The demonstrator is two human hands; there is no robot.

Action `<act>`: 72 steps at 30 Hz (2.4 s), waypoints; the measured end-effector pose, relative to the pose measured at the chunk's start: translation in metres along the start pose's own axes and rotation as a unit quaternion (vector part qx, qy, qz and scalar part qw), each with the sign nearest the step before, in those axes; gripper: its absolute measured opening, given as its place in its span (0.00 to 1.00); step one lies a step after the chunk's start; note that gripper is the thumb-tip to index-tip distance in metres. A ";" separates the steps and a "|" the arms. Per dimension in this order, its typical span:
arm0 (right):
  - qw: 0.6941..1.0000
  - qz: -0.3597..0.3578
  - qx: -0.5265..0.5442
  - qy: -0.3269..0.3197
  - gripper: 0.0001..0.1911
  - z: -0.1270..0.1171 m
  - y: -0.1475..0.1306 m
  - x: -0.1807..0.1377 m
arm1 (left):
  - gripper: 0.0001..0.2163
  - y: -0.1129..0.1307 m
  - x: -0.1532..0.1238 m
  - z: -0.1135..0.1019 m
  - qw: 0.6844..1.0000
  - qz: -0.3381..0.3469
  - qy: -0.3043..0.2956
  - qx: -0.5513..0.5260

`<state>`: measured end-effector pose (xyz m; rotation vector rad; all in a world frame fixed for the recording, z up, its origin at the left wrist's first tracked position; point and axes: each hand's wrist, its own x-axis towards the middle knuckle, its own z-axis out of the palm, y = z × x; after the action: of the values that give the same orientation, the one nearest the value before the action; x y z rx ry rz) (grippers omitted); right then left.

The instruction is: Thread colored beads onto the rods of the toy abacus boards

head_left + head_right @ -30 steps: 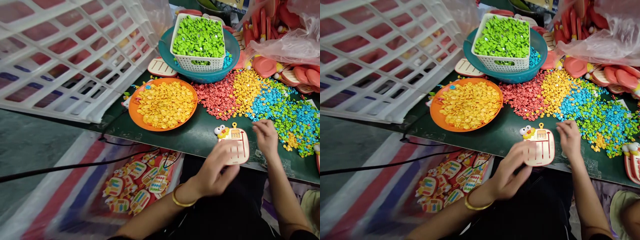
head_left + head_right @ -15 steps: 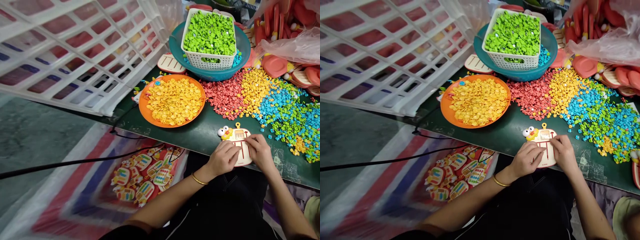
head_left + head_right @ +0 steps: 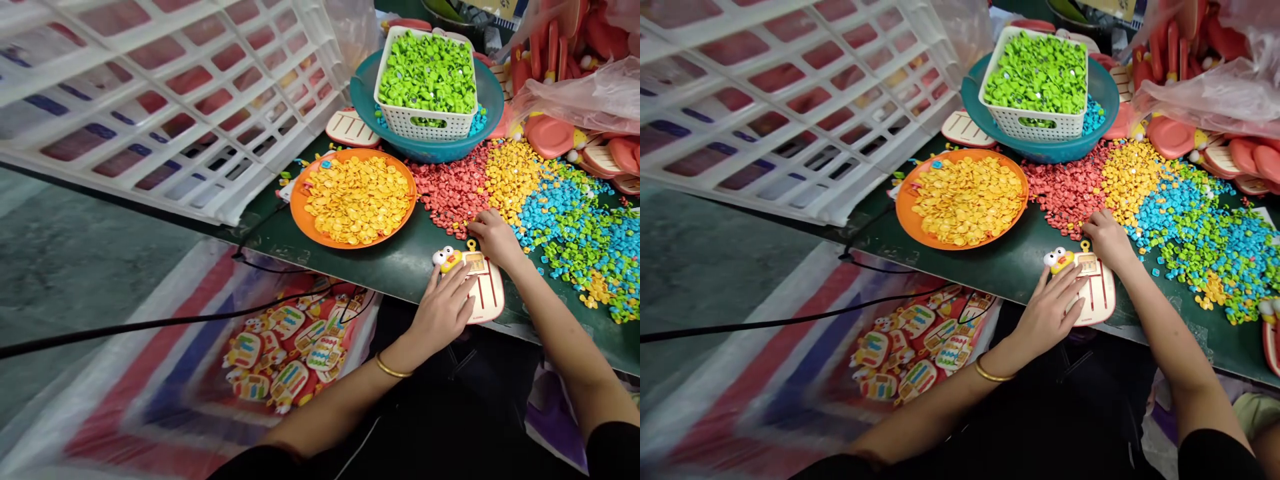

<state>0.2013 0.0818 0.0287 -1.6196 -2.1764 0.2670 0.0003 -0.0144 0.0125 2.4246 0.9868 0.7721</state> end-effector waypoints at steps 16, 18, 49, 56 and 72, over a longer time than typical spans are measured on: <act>0.974 0.155 0.115 0.120 0.11 0.001 -0.035 -0.097 | 0.13 -0.015 0.004 0.009 0.991 -0.024 0.123 -0.053; 0.982 0.110 0.113 0.102 0.12 0.003 -0.043 -0.107 | 0.10 -0.012 0.005 0.010 0.990 -0.045 0.130 -0.045; 0.969 0.152 0.116 0.155 0.13 0.006 -0.031 -0.075 | 0.10 -0.012 0.008 0.015 0.992 -0.064 0.110 -0.025; 0.979 0.158 0.064 0.113 0.14 -0.006 -0.006 -0.066 | 0.17 -0.010 0.012 0.009 0.998 -0.002 0.056 -0.021; 0.985 0.113 0.051 0.121 0.15 0.000 -0.024 -0.103 | 0.08 -0.014 0.013 0.015 0.993 -0.021 0.092 -0.076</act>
<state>0.2050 -0.0233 0.0167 -1.7417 -1.7751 0.2311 0.0104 0.0026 -0.0020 2.2282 1.0036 1.0309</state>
